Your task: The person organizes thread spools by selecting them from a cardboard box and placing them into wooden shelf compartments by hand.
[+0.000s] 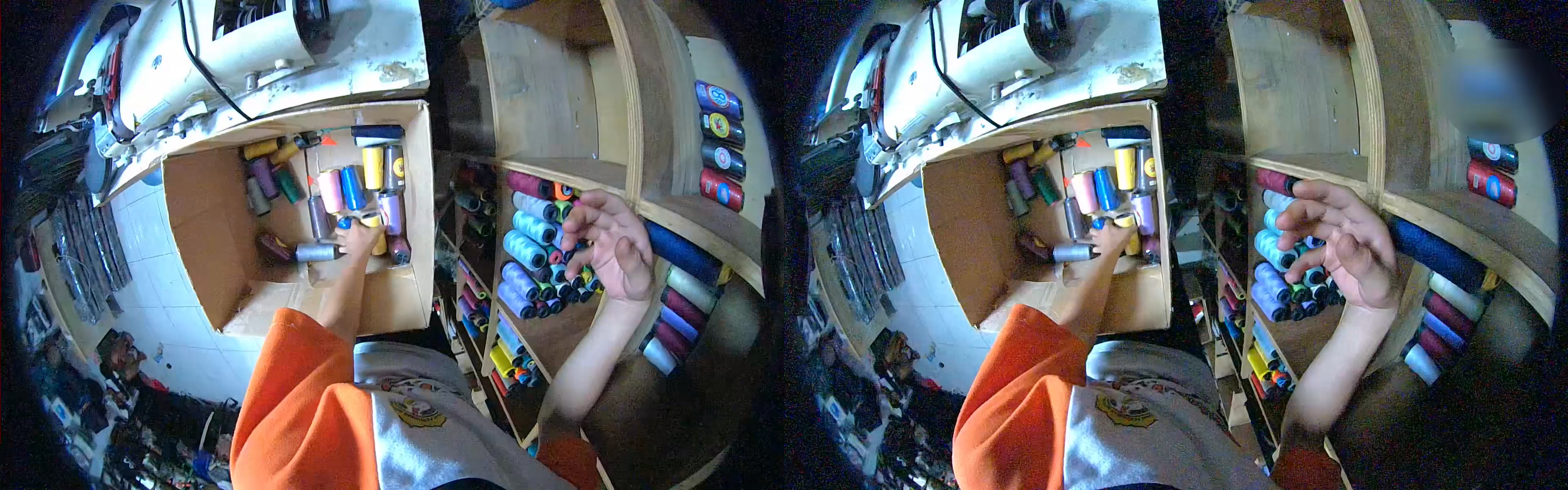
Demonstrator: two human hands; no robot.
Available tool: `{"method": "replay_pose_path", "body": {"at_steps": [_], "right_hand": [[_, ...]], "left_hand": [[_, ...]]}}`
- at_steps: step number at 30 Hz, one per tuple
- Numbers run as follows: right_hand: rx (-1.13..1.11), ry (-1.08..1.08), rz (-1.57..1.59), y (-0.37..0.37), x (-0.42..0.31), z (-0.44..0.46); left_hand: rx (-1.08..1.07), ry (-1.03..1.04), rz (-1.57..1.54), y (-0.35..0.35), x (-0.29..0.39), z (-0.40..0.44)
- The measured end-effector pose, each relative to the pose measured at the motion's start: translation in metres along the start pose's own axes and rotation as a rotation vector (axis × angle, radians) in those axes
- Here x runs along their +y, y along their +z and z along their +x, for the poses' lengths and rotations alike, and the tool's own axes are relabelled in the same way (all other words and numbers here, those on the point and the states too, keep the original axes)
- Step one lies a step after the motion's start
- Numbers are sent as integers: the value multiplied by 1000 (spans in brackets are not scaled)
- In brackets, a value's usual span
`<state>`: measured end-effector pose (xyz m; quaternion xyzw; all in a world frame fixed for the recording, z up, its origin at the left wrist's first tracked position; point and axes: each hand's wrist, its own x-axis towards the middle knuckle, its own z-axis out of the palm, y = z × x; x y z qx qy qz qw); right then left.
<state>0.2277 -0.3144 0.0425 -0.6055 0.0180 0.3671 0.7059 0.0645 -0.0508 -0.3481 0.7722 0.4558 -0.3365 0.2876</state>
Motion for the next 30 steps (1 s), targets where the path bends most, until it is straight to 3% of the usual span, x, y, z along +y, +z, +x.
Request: {"method": "replay_pose_path", "body": {"at_steps": [3, 7, 12, 13, 15, 16, 17, 19, 20, 21, 23, 25, 26, 30], "right_hand": [[-12, 1, -9, 0, -1, 0], [2, 24, -41, 13, -6, 4], [-66, 116, -514, 63, 27, 19], [-80, 21, -588, 79, 38, 21], [-51, -226, -914, 103, 59, 27], [-109, -146, -730, 117, 47, 26], [71, -96, -672, 124, 50, 21], [223, -171, -577, 120, 37, 12], [216, -315, -527, 106, 39, 8], [210, -272, -420, 93, 29, 1], [335, -364, -510, 74, 17, -17], [517, -455, -836, 61, 9, -33], [572, -412, -989, 51, 8, -42], [543, -442, -830, 28, 23, -71]], "left_hand": [[-72, -51, -61, -9, -1, 2], [-224, 160, -282, -61, -2, 10], [-436, 382, -896, -182, 51, -110], [-461, 436, -962, -199, 63, -138], [-468, 519, -817, -229, 86, -187], [-383, 592, -748, -234, 94, -205], [-374, 713, -685, -236, 100, -213], [-308, 928, -527, -256, 115, -234], [-496, 897, -733, -257, 118, -234], [-612, 983, -862, -260, 126, -234], [-677, 1037, -933, -271, 141, -235], [-705, 1126, -982, -285, 162, -242], [-766, 1132, -1036, -286, 173, -240], [-878, 996, -1317, -272, 213, -234]]}}
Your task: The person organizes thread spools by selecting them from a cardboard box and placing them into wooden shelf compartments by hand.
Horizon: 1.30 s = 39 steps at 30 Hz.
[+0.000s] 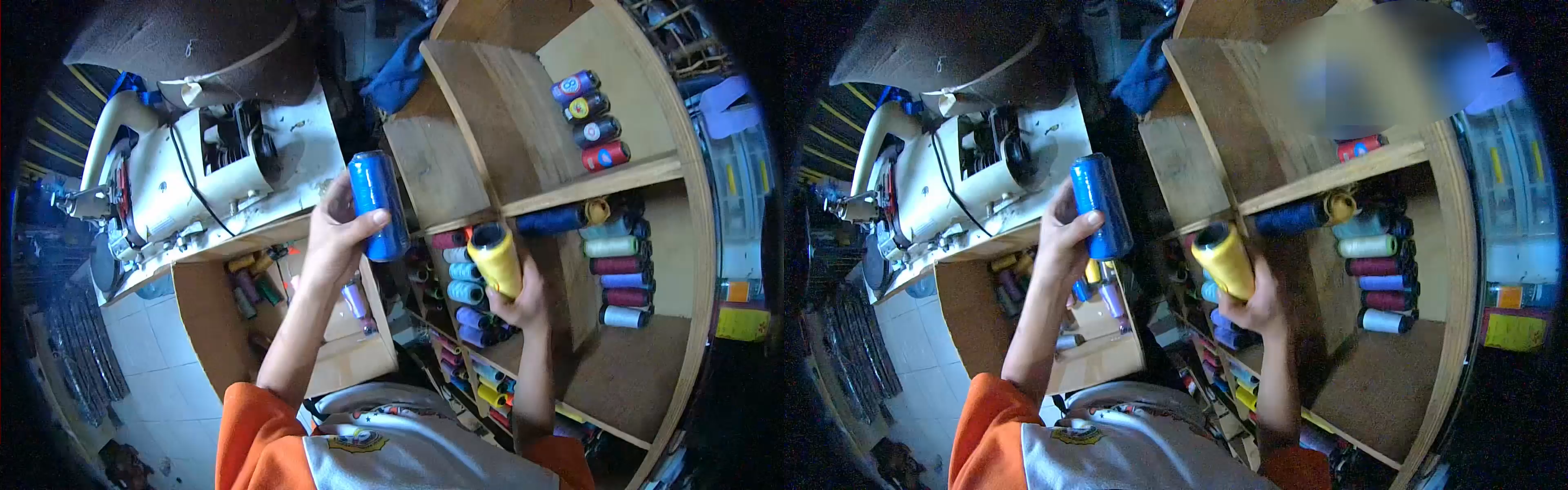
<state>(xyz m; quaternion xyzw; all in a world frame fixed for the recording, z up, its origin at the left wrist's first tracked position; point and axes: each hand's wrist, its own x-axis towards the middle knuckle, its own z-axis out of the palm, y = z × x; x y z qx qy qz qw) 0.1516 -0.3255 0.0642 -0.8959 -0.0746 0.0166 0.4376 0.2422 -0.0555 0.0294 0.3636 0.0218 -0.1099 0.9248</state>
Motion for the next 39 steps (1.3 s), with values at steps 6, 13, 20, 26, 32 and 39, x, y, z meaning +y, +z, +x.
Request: {"method": "replay_pose_path", "body": {"at_steps": [6, 13, 20, 26, 32, 39], "right_hand": [[98, -75, 41, 4, 9, -2], [44, -23, 236, 8, 28, -2], [9, -35, 293, 6, 33, -4], [67, -86, 219, 7, 22, 0], [27, 70, 215, 11, 39, -12], [-8, 58, -123, 2, 15, -3]], "left_hand": [[-36, 151, 206, 46, -14, 42], [-70, 151, 142, 72, -29, 83], [-240, 71, -48, 84, -35, 90], [-143, 300, 388, 94, -43, 113], [-185, 825, 828, 138, -62, 224], [-119, 666, 1063, 223, -121, 359]]}}
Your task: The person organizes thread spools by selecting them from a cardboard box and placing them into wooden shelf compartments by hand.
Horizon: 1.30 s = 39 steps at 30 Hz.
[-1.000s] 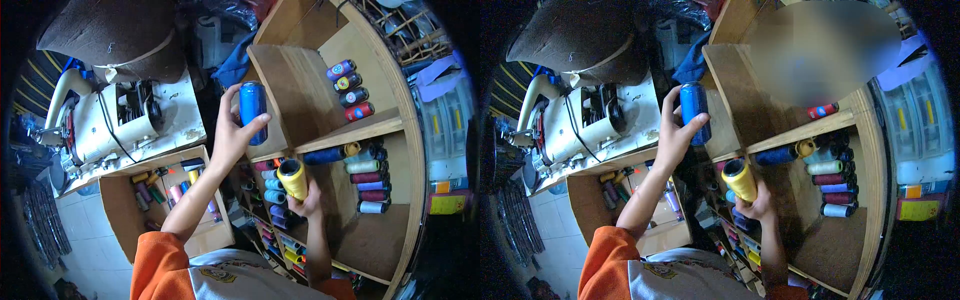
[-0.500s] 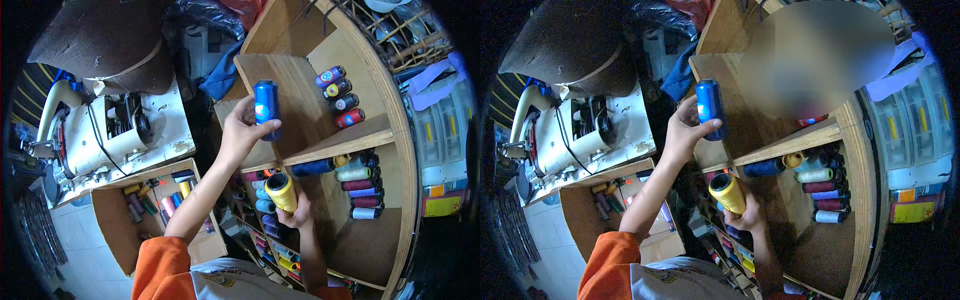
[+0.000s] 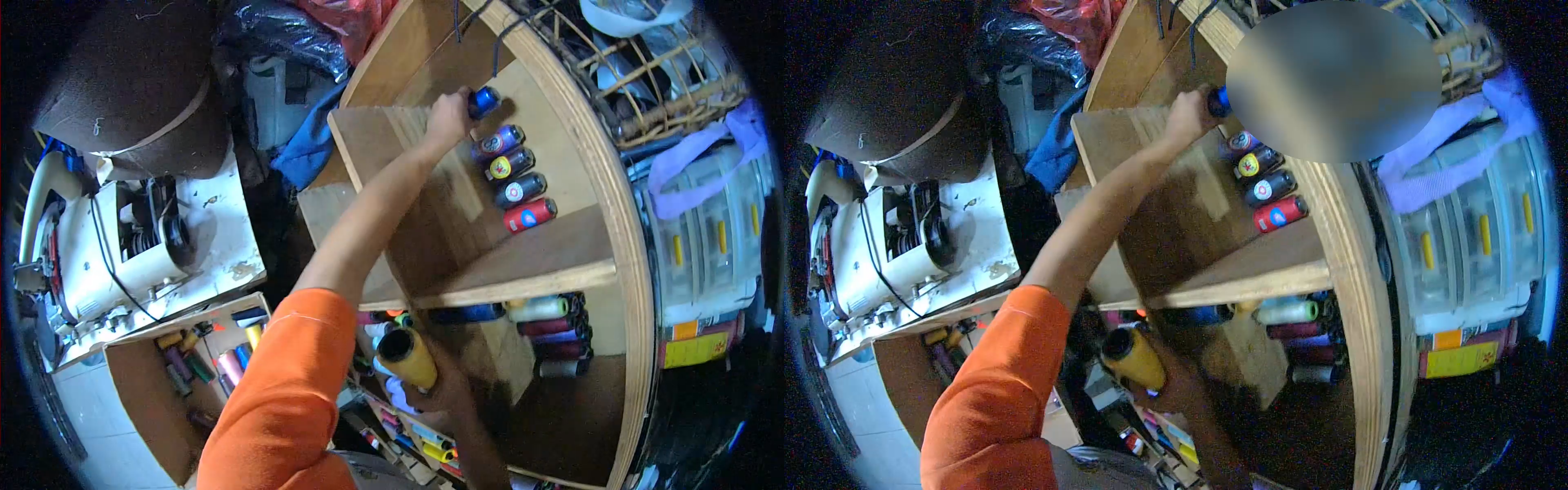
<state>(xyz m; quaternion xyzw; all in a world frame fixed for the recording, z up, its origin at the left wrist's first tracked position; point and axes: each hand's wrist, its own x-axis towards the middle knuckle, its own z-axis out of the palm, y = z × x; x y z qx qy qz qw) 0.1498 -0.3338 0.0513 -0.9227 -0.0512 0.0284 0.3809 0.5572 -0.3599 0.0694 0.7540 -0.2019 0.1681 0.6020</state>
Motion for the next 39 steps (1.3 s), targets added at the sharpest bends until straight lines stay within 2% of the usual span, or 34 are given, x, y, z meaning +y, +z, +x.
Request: {"method": "replay_pose_path", "body": {"at_steps": [2, 3, 6, 7, 9, 12, 13, 16, 19, 22, 25, 27, 29, 30, 31, 32, 33, 34, 35, 36, 38, 39], "right_hand": [[53, -22, 77, -2, -7, 3], [-59, 174, 21, -9, -20, 6], [-36, -6, 41, -7, -9, 7], [-139, 197, -33, -15, -28, 13], [-66, 182, 53, -3, -9, -1], [-40, 155, 142, 2, 7, -7], [-45, 145, 164, 2, 8, -8], [-77, 172, 153, -3, 5, -4], [-64, 119, 28, -12, -13, 8], [-32, 177, 171, -7, -10, 5], [-29, 297, 64, -10, -23, 4], [-34, 151, 131, -10, -13, 8], [-4, 103, 130, -9, -14, 8], [22, 89, 126, -9, -17, 9], [53, 61, 137, -8, -16, 11], [106, 68, 123, 4, 5, 0], [164, -37, 161, 8, 7, 1], [227, -155, 193, 9, 9, 7], [206, -160, 173, 7, 4, 9], [197, -144, 186, 10, 6, 7], [179, -111, 213, 15, 11, 2], [186, -191, 137, 11, 6, 6]], "left_hand": [[-71, -7, 84, 20, -8, 15], [-131, -36, 74, 26, -9, 19], [-131, -31, 54, 58, -29, 29], [-106, 5, 39, 64, -33, 27], [-47, 79, 15, 72, -44, 27], [-248, 94, 34, 60, -42, 31], [-276, 72, 40, 44, -31, 25], [-331, 113, 3, 55, -59, 34], [-321, 111, 50, 57, -64, 33], [-316, 148, 129, 51, -60, 33], [-276, 148, 149, 49, -54, 28], [-229, 171, 146, 25, -39, 27], [-208, 204, 130, -20, -15, 16], [-360, 99, 202, -41, -3, 13], [-366, 35, 298, -67, 17, -2], [-177, 351, 165, -89, 24, -27], [-225, 481, 15, -114, 27, -48], [-234, 466, -54, -152, 56, -91], [-445, 367, -115, -185, 74, -127], [-552, 283, -157, -210, 98, -163], [-789, 297, -78, -235, 119, -210], [-828, 344, 1, -239, 123, -227]]}}
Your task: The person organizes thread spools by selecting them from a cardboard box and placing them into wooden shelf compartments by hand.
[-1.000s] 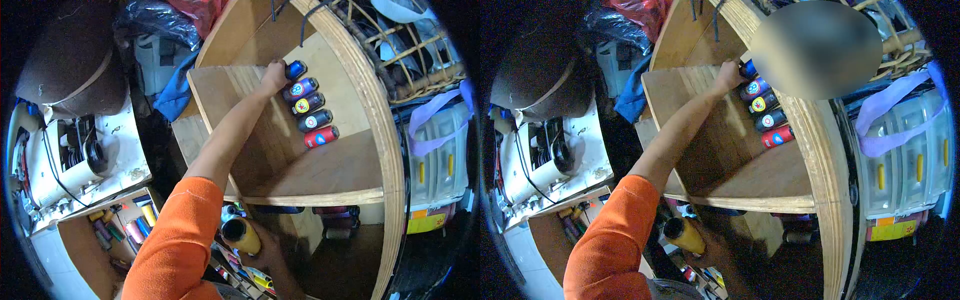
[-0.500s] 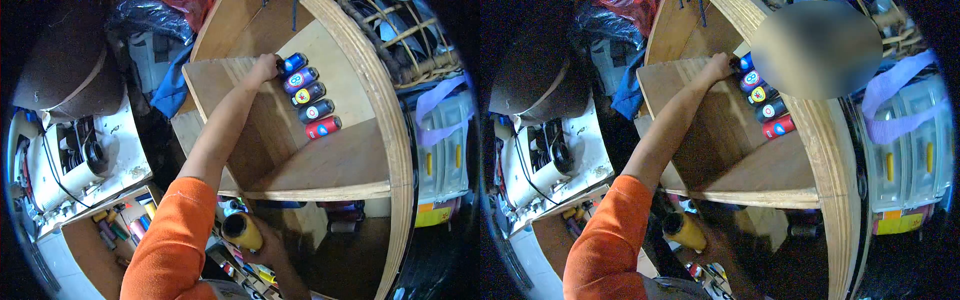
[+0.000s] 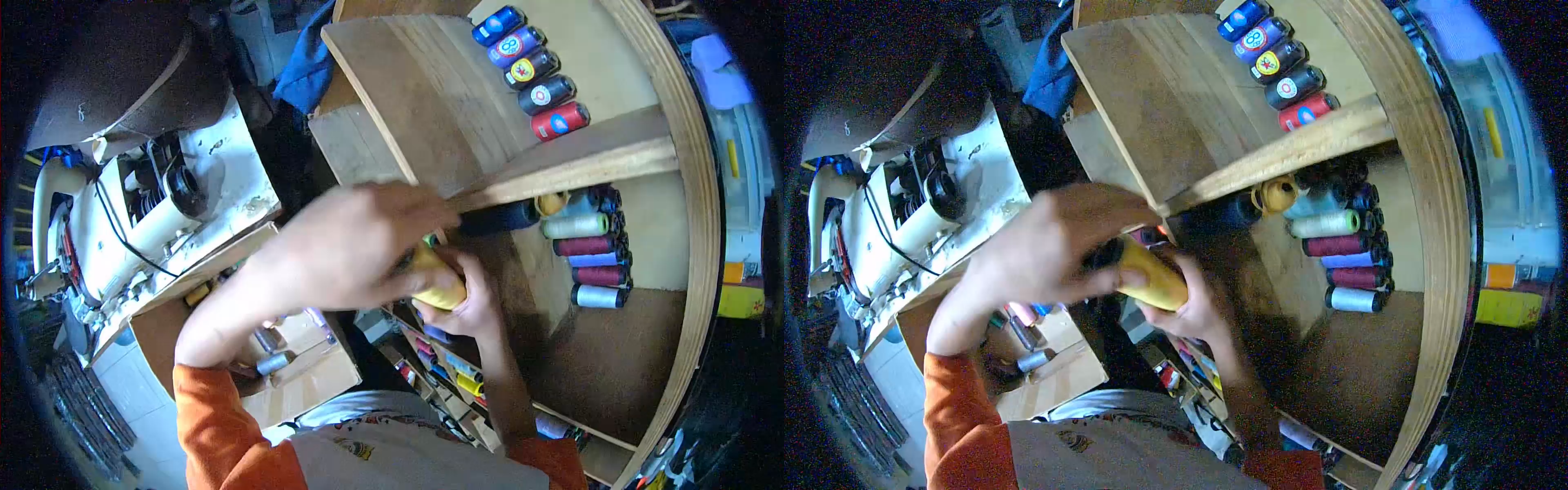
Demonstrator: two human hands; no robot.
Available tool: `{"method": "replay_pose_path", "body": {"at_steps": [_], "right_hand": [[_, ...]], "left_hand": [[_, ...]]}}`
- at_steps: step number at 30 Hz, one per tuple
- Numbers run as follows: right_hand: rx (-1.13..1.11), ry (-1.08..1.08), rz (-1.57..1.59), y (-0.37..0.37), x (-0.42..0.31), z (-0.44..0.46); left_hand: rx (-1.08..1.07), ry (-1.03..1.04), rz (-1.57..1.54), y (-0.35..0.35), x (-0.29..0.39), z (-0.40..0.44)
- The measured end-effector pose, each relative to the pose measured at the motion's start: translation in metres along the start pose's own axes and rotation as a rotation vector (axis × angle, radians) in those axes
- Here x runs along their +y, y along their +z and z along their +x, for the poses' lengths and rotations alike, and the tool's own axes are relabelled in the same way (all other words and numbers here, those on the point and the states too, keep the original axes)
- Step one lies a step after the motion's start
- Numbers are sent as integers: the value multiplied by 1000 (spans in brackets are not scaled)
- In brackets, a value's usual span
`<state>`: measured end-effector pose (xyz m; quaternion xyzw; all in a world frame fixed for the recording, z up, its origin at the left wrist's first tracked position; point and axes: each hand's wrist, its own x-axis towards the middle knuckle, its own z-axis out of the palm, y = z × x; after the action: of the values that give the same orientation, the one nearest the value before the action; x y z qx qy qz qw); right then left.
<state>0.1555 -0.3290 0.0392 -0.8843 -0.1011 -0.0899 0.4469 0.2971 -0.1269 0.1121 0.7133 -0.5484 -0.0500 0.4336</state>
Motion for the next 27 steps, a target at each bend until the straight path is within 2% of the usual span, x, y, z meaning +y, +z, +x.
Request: {"method": "replay_pose_path", "body": {"at_steps": [1, 2, 5, 6, 9, 10, 13, 17, 18, 21, 22, 23, 27], "right_hand": [[-8, -82, -68, -4, -6, 7], [14, 58, -21, -4, -12, 5], [-32, 76, 27, -11, -8, 6], [-7, 32, 10, -12, -5, 7], [-110, 155, -5, -19, -17, 8], [-96, 86, -11, -20, -19, 12], [-150, 180, 83, -22, -14, 10], [-144, 120, 63, -21, -13, 9], [-122, 165, 191, -21, -12, 11], [-127, 332, 482, -23, -22, 9], [-130, 382, 580, -23, -23, 10], [-174, 402, 562, -24, -20, 10], [-167, 342, 576, -21, -11, 6]], "left_hand": [[-54, 12, 77, 8, 4, -10], [-230, -2, 88, 10, 5, -15], [-105, 3, 198, 33, 2, -27], [-12, 48, 287, 37, 3, -29], [103, 251, 644, 44, 4, -34], [188, 267, 678, 47, 3, -35], [244, 353, 754, 52, -2, -44], [186, 427, 778, 56, -4, -50], [195, 463, 745, 51, -6, -49], [377, 219, 404, 32, -35, -42], [505, 107, 335, 18, -39, -31], [630, -8, 260, 4, -43, -18], [723, -198, 172, -22, -101, 71]]}}
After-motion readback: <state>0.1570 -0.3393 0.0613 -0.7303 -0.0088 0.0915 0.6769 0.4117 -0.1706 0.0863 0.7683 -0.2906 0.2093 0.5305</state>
